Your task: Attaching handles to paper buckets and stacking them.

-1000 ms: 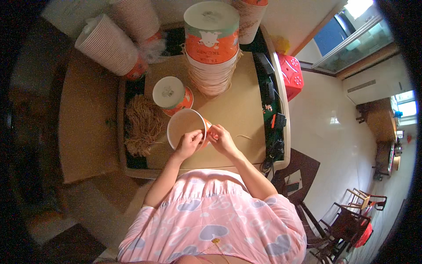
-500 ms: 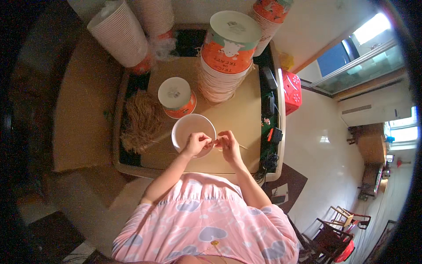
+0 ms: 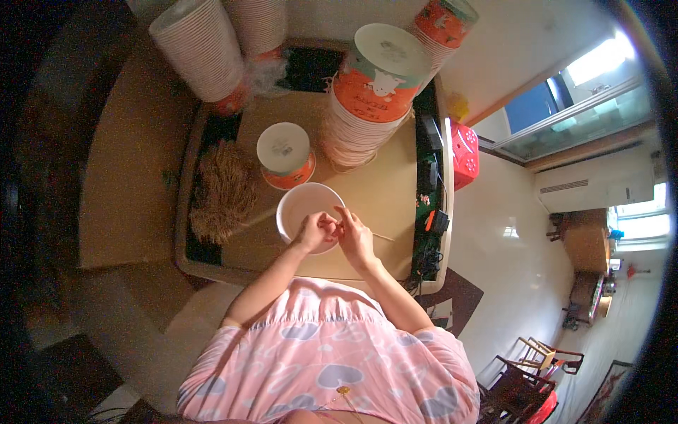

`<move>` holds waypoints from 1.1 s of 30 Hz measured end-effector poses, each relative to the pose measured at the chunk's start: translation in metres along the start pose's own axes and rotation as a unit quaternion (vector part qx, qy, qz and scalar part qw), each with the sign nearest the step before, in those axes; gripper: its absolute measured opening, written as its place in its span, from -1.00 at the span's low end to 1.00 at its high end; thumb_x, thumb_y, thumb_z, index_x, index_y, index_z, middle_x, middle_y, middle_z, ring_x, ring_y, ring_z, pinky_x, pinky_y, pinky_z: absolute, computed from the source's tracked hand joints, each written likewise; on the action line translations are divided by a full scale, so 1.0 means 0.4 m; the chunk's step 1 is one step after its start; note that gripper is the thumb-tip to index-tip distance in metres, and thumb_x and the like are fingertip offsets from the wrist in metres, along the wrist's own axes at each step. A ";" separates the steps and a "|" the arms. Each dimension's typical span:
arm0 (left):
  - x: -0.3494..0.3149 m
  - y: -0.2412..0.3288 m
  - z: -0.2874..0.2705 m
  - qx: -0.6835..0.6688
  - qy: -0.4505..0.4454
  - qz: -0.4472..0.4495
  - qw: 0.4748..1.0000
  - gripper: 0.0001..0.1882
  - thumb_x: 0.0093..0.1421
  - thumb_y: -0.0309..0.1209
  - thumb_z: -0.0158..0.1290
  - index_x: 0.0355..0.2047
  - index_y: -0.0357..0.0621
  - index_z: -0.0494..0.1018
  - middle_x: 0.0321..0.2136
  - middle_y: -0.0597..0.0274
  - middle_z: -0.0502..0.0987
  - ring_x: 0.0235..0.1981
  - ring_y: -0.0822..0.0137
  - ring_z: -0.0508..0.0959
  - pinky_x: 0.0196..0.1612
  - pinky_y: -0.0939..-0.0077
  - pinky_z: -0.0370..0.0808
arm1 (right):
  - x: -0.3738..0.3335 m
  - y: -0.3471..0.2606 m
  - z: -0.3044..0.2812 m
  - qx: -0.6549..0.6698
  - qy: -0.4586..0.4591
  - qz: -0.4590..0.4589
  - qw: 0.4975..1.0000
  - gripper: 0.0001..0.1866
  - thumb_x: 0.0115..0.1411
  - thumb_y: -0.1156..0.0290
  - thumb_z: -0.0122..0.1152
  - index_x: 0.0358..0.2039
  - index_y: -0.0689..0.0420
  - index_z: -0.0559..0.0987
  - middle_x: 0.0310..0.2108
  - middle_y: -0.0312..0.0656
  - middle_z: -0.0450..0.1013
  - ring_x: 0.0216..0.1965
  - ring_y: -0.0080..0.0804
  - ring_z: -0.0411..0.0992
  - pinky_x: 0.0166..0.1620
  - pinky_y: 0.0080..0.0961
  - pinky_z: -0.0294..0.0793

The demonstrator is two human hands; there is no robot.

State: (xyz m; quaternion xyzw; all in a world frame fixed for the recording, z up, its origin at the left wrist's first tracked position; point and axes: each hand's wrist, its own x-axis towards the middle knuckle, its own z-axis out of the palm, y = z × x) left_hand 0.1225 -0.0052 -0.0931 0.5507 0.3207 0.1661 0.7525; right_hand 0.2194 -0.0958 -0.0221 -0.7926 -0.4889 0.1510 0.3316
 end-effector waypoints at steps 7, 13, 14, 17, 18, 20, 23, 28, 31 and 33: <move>0.016 0.029 0.000 -0.155 0.018 -0.153 0.976 -0.88 0.16 -0.47 -0.04 -0.44 -0.26 0.46 -0.48 0.22 0.52 -0.48 0.41 0.54 -0.45 0.49 0.54 | -0.013 0.053 0.015 0.095 0.000 0.034 0.995 -0.72 0.01 0.53 0.23 -0.22 0.17 0.47 -0.48 -0.13 0.48 -0.47 -0.35 0.50 -0.41 -0.49 0.49; 0.027 0.011 -0.015 -0.344 -0.023 -0.281 0.896 -0.85 0.11 -0.45 -0.07 -0.51 -0.24 0.43 -0.52 0.19 0.50 -0.48 0.33 0.54 -0.36 0.40 0.54 | -0.006 0.038 0.011 0.127 -0.013 0.063 0.990 -0.88 0.04 0.51 0.23 -0.38 0.21 0.52 -0.48 -0.12 0.50 -0.45 -0.37 0.51 -0.39 -0.49 0.51; 0.029 0.003 -0.017 -0.351 -0.034 -0.284 0.892 -0.85 0.11 -0.45 -0.09 -0.53 -0.24 0.42 -0.54 0.19 0.49 -0.49 0.33 0.54 -0.37 0.40 0.53 | -0.006 0.040 0.012 0.120 -0.019 0.047 0.991 -0.89 0.05 0.51 0.22 -0.39 0.22 0.52 -0.48 -0.12 0.50 -0.45 -0.38 0.51 -0.38 -0.49 0.52; 0.040 -0.037 -0.034 -0.381 -0.054 -0.284 0.878 -0.84 0.11 -0.44 -0.10 -0.55 -0.23 0.40 -0.58 0.19 0.47 -0.52 0.32 0.52 -0.39 0.40 0.52 | -0.008 0.056 0.020 0.133 -0.040 0.066 0.988 -0.90 0.08 0.51 0.19 -0.37 0.23 0.51 -0.48 -0.12 0.51 -0.42 -0.41 0.51 -0.36 -0.52 0.52; 0.039 -0.032 -0.037 -0.406 -0.065 -0.283 0.867 -0.83 0.12 -0.43 -0.10 -0.55 -0.22 0.39 -0.59 0.19 0.46 -0.53 0.31 0.51 -0.39 0.40 0.52 | -0.006 0.043 0.012 0.134 -0.040 0.067 0.988 -0.90 0.08 0.51 0.19 -0.37 0.23 0.51 -0.48 -0.12 0.51 -0.42 -0.41 0.51 -0.36 -0.52 0.52; 0.039 -0.021 -0.025 -0.377 -0.032 -0.292 0.878 -0.82 0.14 -0.42 -0.10 -0.58 -0.17 0.38 -0.65 0.27 0.39 -0.65 0.41 0.39 -0.56 0.53 0.35 | 0.000 0.016 -0.006 0.177 -0.040 0.101 0.978 -0.93 0.04 0.53 0.18 -0.43 0.21 0.51 -0.52 -0.09 0.47 -0.50 -0.27 0.48 -0.42 -0.46 0.46; 0.035 -0.001 -0.041 -0.308 -0.056 -0.309 0.898 -0.79 0.18 -0.37 -0.09 -0.59 -0.08 0.38 -0.74 0.40 0.28 -0.79 0.53 0.25 -0.74 0.66 0.17 | 0.005 0.044 -0.005 0.130 -0.056 0.088 0.986 -0.93 0.10 0.54 0.14 -0.37 0.22 0.51 -0.47 -0.14 0.51 -0.40 -0.46 0.51 -0.32 -0.53 0.51; 0.022 0.037 -0.050 -0.219 -0.153 -0.365 0.892 -0.75 0.24 -0.28 -0.11 -0.58 0.02 0.37 -0.81 0.54 0.11 -0.86 0.60 0.04 -0.80 0.67 -0.08 | 0.012 0.025 -0.021 0.177 -0.074 0.068 0.979 -0.93 0.10 0.55 0.15 -0.37 0.19 0.54 -0.45 -0.16 0.47 -0.41 -0.39 0.49 -0.31 -0.50 0.51; 0.028 0.029 -0.048 -0.226 -0.150 -0.373 0.887 -0.72 0.26 -0.23 -0.13 -0.58 0.04 0.36 -0.82 0.56 0.06 -0.86 0.60 0.00 -0.80 0.67 -0.10 | 0.009 0.026 -0.017 0.134 -0.066 0.018 0.989 -0.93 0.07 0.55 0.19 -0.38 0.18 0.55 -0.39 -0.17 0.43 -0.37 -0.32 0.48 -0.31 -0.49 0.52; 0.038 0.001 -0.056 -0.293 -0.199 -0.391 0.850 -0.70 0.27 -0.19 -0.13 -0.58 0.04 0.36 -0.81 0.56 0.09 -0.85 0.61 0.02 -0.80 0.68 -0.11 | 0.004 0.031 -0.008 0.125 -0.059 -0.001 0.990 -0.92 0.06 0.55 0.21 -0.39 0.18 0.55 -0.37 -0.16 0.40 -0.35 -0.29 0.47 -0.30 -0.49 0.52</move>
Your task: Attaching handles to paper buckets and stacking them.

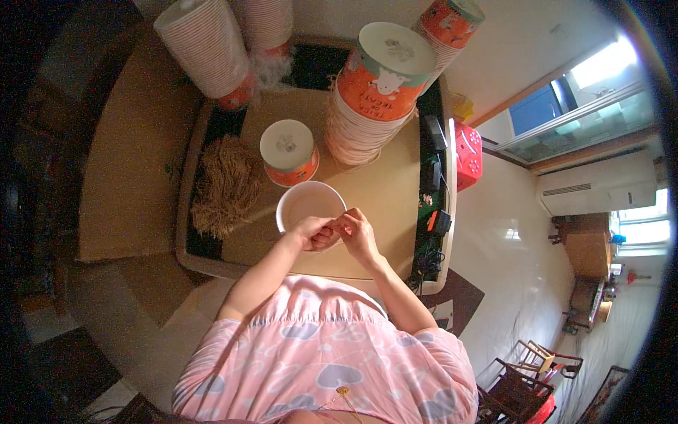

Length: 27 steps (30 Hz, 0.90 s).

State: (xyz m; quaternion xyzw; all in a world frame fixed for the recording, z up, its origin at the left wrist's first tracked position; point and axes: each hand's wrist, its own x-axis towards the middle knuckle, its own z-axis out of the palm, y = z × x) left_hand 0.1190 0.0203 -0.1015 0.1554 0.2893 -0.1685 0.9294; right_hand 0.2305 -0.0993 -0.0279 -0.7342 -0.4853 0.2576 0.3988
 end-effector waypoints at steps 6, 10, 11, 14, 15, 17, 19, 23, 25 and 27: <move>0.033 -0.017 -0.022 -0.041 0.053 0.050 0.997 -0.75 0.24 -0.28 -0.05 -0.59 0.00 0.35 -0.76 0.49 0.22 -0.81 0.62 0.13 -0.77 0.72 0.00 | -0.004 0.002 0.002 0.021 0.027 -0.009 0.999 -0.88 0.05 0.59 0.19 -0.36 0.18 0.53 -0.36 -0.15 0.40 -0.38 -0.26 0.45 -0.29 -0.45 0.50; 0.021 -0.025 -0.002 -0.032 0.047 0.118 0.991 -0.77 0.24 -0.34 -0.06 -0.57 -0.02 0.35 -0.76 0.48 0.22 -0.81 0.61 0.14 -0.76 0.72 0.04 | 0.001 -0.003 -0.006 -0.007 0.024 0.016 1.000 -0.87 0.05 0.59 0.16 -0.34 0.16 0.51 -0.36 -0.13 0.43 -0.36 -0.23 0.46 -0.27 -0.40 0.51; 0.019 -0.026 0.008 -0.037 0.060 0.120 0.990 -0.77 0.24 -0.35 -0.07 -0.57 -0.03 0.35 -0.76 0.48 0.22 -0.81 0.62 0.13 -0.77 0.72 0.03 | 0.001 -0.002 -0.007 -0.014 0.022 0.025 0.999 -0.87 0.06 0.58 0.16 -0.33 0.16 0.51 -0.35 -0.13 0.44 -0.34 -0.23 0.46 -0.26 -0.39 0.51; 0.016 -0.021 0.010 -0.072 0.031 0.096 0.992 -0.76 0.25 -0.35 -0.10 -0.58 -0.05 0.35 -0.76 0.47 0.22 -0.83 0.63 0.11 -0.79 0.72 -0.01 | -0.004 0.027 0.002 -0.029 0.019 0.005 0.999 -0.89 0.06 0.58 0.15 -0.35 0.17 0.52 -0.30 -0.14 0.45 -0.33 -0.21 0.45 -0.25 -0.41 0.52; 0.017 -0.020 0.002 -0.105 -0.011 0.070 0.992 -0.75 0.25 -0.35 -0.11 -0.58 -0.05 0.35 -0.76 0.47 0.23 -0.84 0.64 0.11 -0.80 0.72 -0.03 | -0.006 0.025 0.003 -0.028 0.017 0.004 0.999 -0.89 0.06 0.58 0.15 -0.35 0.17 0.52 -0.30 -0.14 0.45 -0.33 -0.21 0.45 -0.25 -0.41 0.52; 0.024 -0.021 -0.009 -0.101 -0.005 0.062 0.993 -0.75 0.26 -0.34 -0.11 -0.58 -0.05 0.34 -0.76 0.47 0.24 -0.84 0.64 0.10 -0.81 0.74 -0.04 | -0.008 0.021 0.003 -0.005 0.009 -0.042 0.999 -0.90 0.05 0.59 0.15 -0.37 0.18 0.52 -0.27 -0.15 0.44 -0.29 -0.19 0.45 -0.23 -0.42 0.53; 0.026 -0.018 -0.006 -0.096 -0.001 0.049 0.994 -0.74 0.26 -0.34 -0.12 -0.59 -0.05 0.34 -0.76 0.47 0.25 -0.85 0.65 0.10 -0.82 0.75 -0.06 | -0.010 0.016 0.001 -0.001 0.012 -0.037 0.999 -0.91 0.05 0.59 0.16 -0.38 0.19 0.53 -0.26 -0.15 0.44 -0.29 -0.19 0.46 -0.23 -0.42 0.53; 0.041 -0.020 -0.005 -0.092 0.052 0.056 0.993 -0.78 0.23 -0.38 -0.08 -0.58 -0.07 0.36 -0.75 0.46 0.27 -0.83 0.62 0.15 -0.79 0.75 0.06 | -0.012 0.017 0.003 0.019 0.008 -0.026 0.999 -0.88 0.04 0.62 0.15 -0.36 0.19 0.53 -0.25 -0.13 0.44 -0.26 -0.20 0.46 -0.25 -0.43 0.53; 0.053 -0.029 -0.018 -0.096 0.097 0.072 0.988 -0.80 0.21 -0.40 -0.06 -0.57 -0.08 0.37 -0.75 0.46 0.27 -0.82 0.60 0.16 -0.77 0.74 0.10 | -0.010 0.020 0.004 0.026 0.009 -0.017 0.999 -0.87 0.06 0.63 0.14 -0.34 0.19 0.52 -0.26 -0.12 0.44 -0.26 -0.23 0.47 -0.27 -0.46 0.53; 0.054 -0.039 -0.021 -0.143 0.037 0.126 0.981 -0.86 0.18 -0.43 -0.03 -0.53 -0.12 0.41 -0.71 0.43 0.33 -0.78 0.59 0.24 -0.73 0.74 0.18 | -0.007 0.026 0.006 0.034 0.011 -0.007 0.999 -0.87 0.07 0.63 0.13 -0.33 0.19 0.52 -0.26 -0.12 0.45 -0.27 -0.26 0.47 -0.28 -0.49 0.52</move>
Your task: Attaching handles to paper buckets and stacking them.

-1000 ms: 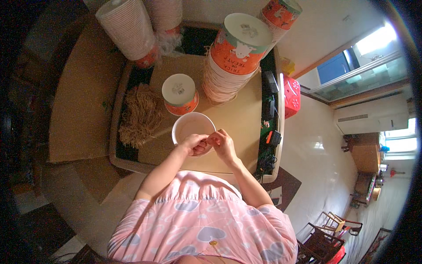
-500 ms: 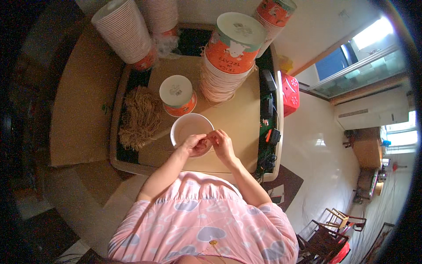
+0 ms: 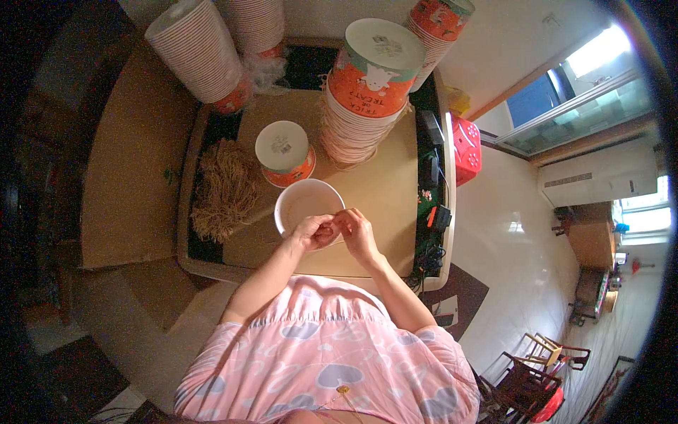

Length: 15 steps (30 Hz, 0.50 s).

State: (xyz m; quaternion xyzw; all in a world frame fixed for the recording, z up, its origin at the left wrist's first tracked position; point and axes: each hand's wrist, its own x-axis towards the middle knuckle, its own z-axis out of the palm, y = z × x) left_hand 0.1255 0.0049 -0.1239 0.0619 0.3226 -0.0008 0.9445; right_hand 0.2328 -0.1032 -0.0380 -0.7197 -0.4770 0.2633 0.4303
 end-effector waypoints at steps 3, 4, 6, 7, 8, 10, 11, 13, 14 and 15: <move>-0.030 0.007 0.009 0.048 -0.106 0.040 0.992 -0.89 0.18 -0.45 -0.03 -0.47 -0.14 0.44 -0.67 0.40 0.39 -0.73 0.59 0.32 -0.69 0.76 0.24 | 0.003 0.014 0.005 0.022 0.034 0.049 0.998 -0.90 0.11 0.62 0.11 -0.32 0.23 0.50 -0.36 -0.17 0.48 -0.33 -0.40 0.48 -0.30 -0.54 0.50; -0.053 0.012 0.040 0.049 -0.106 0.037 0.992 -0.89 0.18 -0.45 -0.03 -0.47 -0.14 0.44 -0.67 0.40 0.39 -0.73 0.59 0.32 -0.69 0.76 0.24 | 0.004 0.021 0.004 0.088 0.048 0.074 0.992 -0.92 0.10 0.63 0.10 -0.36 0.24 0.49 -0.41 -0.17 0.48 -0.38 -0.42 0.47 -0.33 -0.55 0.50; -0.096 0.024 0.089 0.110 -0.114 0.077 0.984 -0.93 0.17 -0.51 -0.03 -0.44 -0.18 0.44 -0.64 0.38 0.42 -0.69 0.58 0.37 -0.63 0.78 0.29 | 0.006 0.025 0.005 0.155 0.060 0.097 0.981 -0.95 0.10 0.64 0.10 -0.39 0.25 0.48 -0.46 -0.18 0.49 -0.44 -0.45 0.47 -0.36 -0.55 0.50; -0.095 0.015 0.090 0.110 -0.113 0.079 0.984 -0.93 0.17 -0.51 -0.03 -0.44 -0.18 0.44 -0.64 0.38 0.42 -0.69 0.58 0.37 -0.63 0.78 0.29 | 0.008 0.022 0.007 0.184 0.062 0.119 0.974 -0.98 0.12 0.61 0.11 -0.40 0.26 0.48 -0.47 -0.20 0.49 -0.44 -0.51 0.45 -0.36 -0.57 0.50; -0.091 -0.002 0.093 0.165 -0.064 0.159 0.971 -0.95 0.15 -0.51 0.01 -0.43 -0.21 0.45 -0.65 0.39 0.41 -0.65 0.58 0.39 -0.62 0.76 0.30 | 0.010 0.020 0.008 0.212 0.063 0.140 0.965 -0.96 0.14 0.57 0.12 -0.40 0.27 0.48 -0.48 -0.23 0.49 -0.44 -0.56 0.44 -0.37 -0.59 0.49; -0.096 -0.013 0.099 0.218 -0.015 0.236 0.947 -0.96 0.12 -0.52 0.05 -0.43 -0.24 0.46 -0.66 0.40 0.41 -0.61 0.58 0.41 -0.61 0.73 0.32 | 0.011 0.027 0.009 0.221 0.056 0.170 0.959 -0.95 0.15 0.54 0.12 -0.41 0.26 0.48 -0.49 -0.24 0.48 -0.45 -0.57 0.44 -0.37 -0.59 0.50; -0.102 -0.014 0.099 0.368 0.016 0.326 0.870 -0.98 0.10 -0.52 0.07 -0.44 -0.19 0.47 -0.62 0.35 0.43 -0.59 0.50 0.45 -0.56 0.65 0.37 | 0.011 0.033 0.010 0.229 0.049 0.201 0.951 -0.92 0.17 0.51 0.12 -0.42 0.25 0.49 -0.51 -0.25 0.47 -0.45 -0.57 0.43 -0.37 -0.60 0.50; -0.121 -0.012 0.117 0.624 0.072 0.465 0.625 -0.95 0.04 -0.52 0.09 -0.46 -0.08 0.49 -0.54 0.24 0.48 -0.55 0.33 0.52 -0.47 0.49 0.47 | 0.006 0.052 0.014 0.236 0.049 0.206 0.948 -0.94 0.16 0.52 0.13 -0.40 0.23 0.48 -0.50 -0.26 0.47 -0.46 -0.57 0.43 -0.37 -0.61 0.49; -0.131 -0.010 0.126 0.677 0.086 0.456 0.571 -0.94 0.01 -0.48 0.11 -0.48 0.00 0.49 -0.53 0.20 0.45 -0.51 0.21 0.53 -0.46 0.37 0.48 | 0.002 0.061 0.015 0.243 0.047 0.210 0.946 -0.95 0.15 0.53 0.13 -0.38 0.22 0.47 -0.49 -0.27 0.47 -0.46 -0.58 0.43 -0.38 -0.61 0.48; -0.140 -0.010 0.130 0.677 0.086 0.456 0.571 -0.94 0.01 -0.48 0.11 -0.48 0.00 0.49 -0.53 0.20 0.45 -0.51 0.21 0.53 -0.46 0.37 0.48 | 0.000 0.063 0.017 0.244 0.046 0.211 0.946 -0.95 0.15 0.53 0.13 -0.38 0.22 0.47 -0.49 -0.27 0.47 -0.46 -0.58 0.43 -0.38 -0.61 0.48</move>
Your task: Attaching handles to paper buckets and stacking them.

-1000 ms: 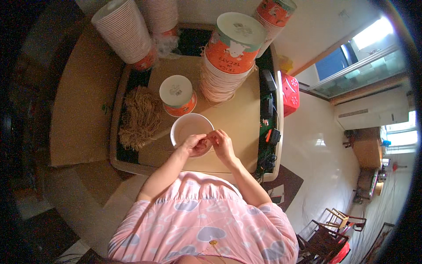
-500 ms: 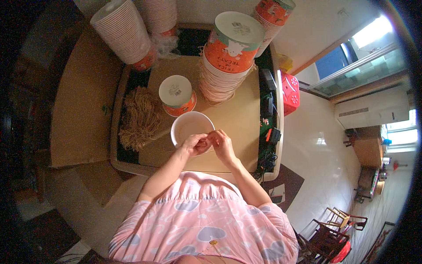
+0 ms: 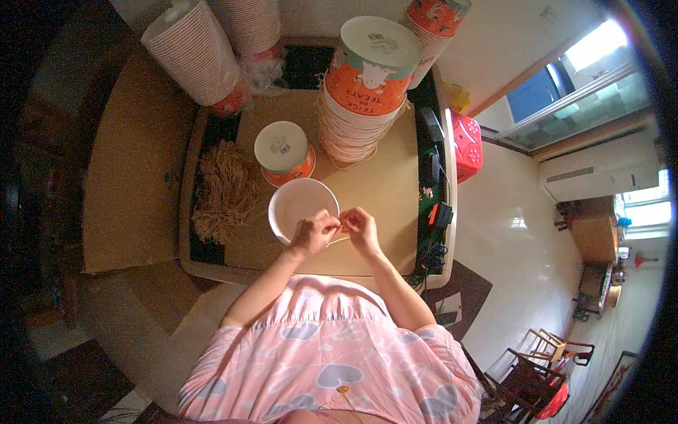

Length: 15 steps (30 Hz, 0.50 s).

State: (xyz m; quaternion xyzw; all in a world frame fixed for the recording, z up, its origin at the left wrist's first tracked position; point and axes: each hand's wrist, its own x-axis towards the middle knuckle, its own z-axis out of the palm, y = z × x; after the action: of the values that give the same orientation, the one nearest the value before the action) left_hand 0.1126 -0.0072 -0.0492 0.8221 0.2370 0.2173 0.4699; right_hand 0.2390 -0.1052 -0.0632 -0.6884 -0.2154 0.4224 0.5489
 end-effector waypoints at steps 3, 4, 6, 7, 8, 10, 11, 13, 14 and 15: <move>-0.005 0.011 -0.009 0.102 0.008 0.086 0.991 -0.98 0.03 -0.43 0.11 -0.50 -0.02 0.48 -0.56 0.23 0.42 -0.49 0.19 0.53 -0.47 0.30 0.47 | -0.002 0.009 -0.002 0.072 0.004 -0.003 0.997 -0.92 0.16 0.53 0.13 -0.33 0.20 0.44 -0.42 -0.27 0.47 -0.42 -0.57 0.43 -0.35 -0.63 0.48; -0.006 0.013 -0.010 0.108 0.010 0.092 0.990 -0.97 0.02 -0.43 0.12 -0.50 -0.02 0.48 -0.56 0.23 0.42 -0.48 0.19 0.53 -0.47 0.29 0.47 | -0.002 0.012 -0.002 0.079 -0.001 -0.014 0.997 -0.88 0.15 0.53 0.15 -0.30 0.19 0.42 -0.41 -0.27 0.48 -0.41 -0.58 0.43 -0.35 -0.65 0.46; -0.007 0.017 -0.011 0.114 0.010 0.098 0.989 -0.96 0.01 -0.44 0.13 -0.50 -0.02 0.48 -0.57 0.22 0.41 -0.48 0.19 0.52 -0.47 0.28 0.47 | -0.002 0.010 -0.006 0.086 -0.006 -0.024 0.996 -0.84 0.13 0.53 0.17 -0.27 0.17 0.40 -0.40 -0.27 0.48 -0.40 -0.58 0.43 -0.35 -0.67 0.45; -0.007 0.018 -0.011 0.103 0.014 0.094 0.990 -0.95 0.00 -0.44 0.14 -0.50 -0.03 0.48 -0.56 0.23 0.42 -0.49 0.19 0.52 -0.46 0.28 0.47 | -0.002 0.003 -0.010 0.093 -0.028 -0.026 0.995 -0.81 0.13 0.55 0.16 -0.24 0.16 0.40 -0.39 -0.27 0.49 -0.39 -0.57 0.43 -0.35 -0.66 0.44; -0.007 0.018 -0.011 0.092 0.019 0.089 0.992 -0.94 -0.01 -0.45 0.14 -0.50 -0.04 0.48 -0.55 0.23 0.42 -0.49 0.18 0.52 -0.46 0.29 0.47 | -0.002 -0.001 -0.014 0.100 -0.049 -0.028 0.993 -0.79 0.13 0.57 0.15 -0.21 0.15 0.39 -0.38 -0.26 0.49 -0.38 -0.56 0.43 -0.34 -0.65 0.43; -0.012 0.007 -0.003 0.072 0.025 0.074 0.994 -0.93 -0.02 -0.46 0.15 -0.50 -0.05 0.48 -0.54 0.23 0.43 -0.49 0.18 0.52 -0.45 0.31 0.47 | 0.001 0.000 -0.030 0.094 -0.085 -0.034 0.991 -0.76 0.13 0.56 0.16 -0.18 0.15 0.39 -0.35 -0.26 0.50 -0.36 -0.56 0.44 -0.32 -0.64 0.43; -0.014 0.001 0.001 0.051 0.032 0.058 0.996 -0.93 -0.03 -0.48 0.16 -0.49 -0.07 0.48 -0.54 0.22 0.44 -0.50 0.18 0.52 -0.45 0.33 0.47 | 0.003 0.002 -0.036 0.087 -0.121 -0.040 0.988 -0.74 0.13 0.56 0.16 -0.16 0.15 0.38 -0.33 -0.26 0.50 -0.34 -0.55 0.44 -0.30 -0.63 0.43; -0.016 -0.002 0.007 0.013 0.028 0.025 0.999 -0.93 -0.02 -0.49 0.15 -0.49 -0.09 0.48 -0.53 0.22 0.45 -0.50 0.19 0.53 -0.45 0.35 0.46 | 0.002 0.005 -0.043 0.098 -0.138 -0.037 0.985 -0.72 0.13 0.56 0.16 -0.14 0.15 0.37 -0.32 -0.26 0.50 -0.32 -0.55 0.44 -0.29 -0.63 0.43; -0.016 -0.004 0.010 -0.025 0.025 -0.008 0.999 -0.93 -0.01 -0.50 0.15 -0.48 -0.11 0.48 -0.52 0.22 0.46 -0.51 0.21 0.53 -0.46 0.37 0.46 | 0.003 0.007 -0.045 0.109 -0.155 -0.034 0.981 -0.70 0.13 0.56 0.16 -0.11 0.16 0.36 -0.31 -0.26 0.50 -0.31 -0.55 0.44 -0.28 -0.62 0.43; -0.015 -0.004 0.011 -0.025 0.024 -0.007 0.999 -0.93 -0.01 -0.50 0.15 -0.48 -0.11 0.48 -0.52 0.22 0.46 -0.51 0.21 0.53 -0.46 0.37 0.46 | 0.003 0.008 -0.045 0.109 -0.155 -0.034 0.981 -0.70 0.13 0.56 0.16 -0.11 0.16 0.36 -0.31 -0.26 0.50 -0.31 -0.55 0.44 -0.28 -0.62 0.43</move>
State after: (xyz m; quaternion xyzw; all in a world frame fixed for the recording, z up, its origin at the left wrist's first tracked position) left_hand 0.1100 -0.0131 -0.0533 0.8026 0.2488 0.2398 0.4863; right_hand 0.2538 -0.1156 -0.0659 -0.5428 -0.2738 0.5256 0.5950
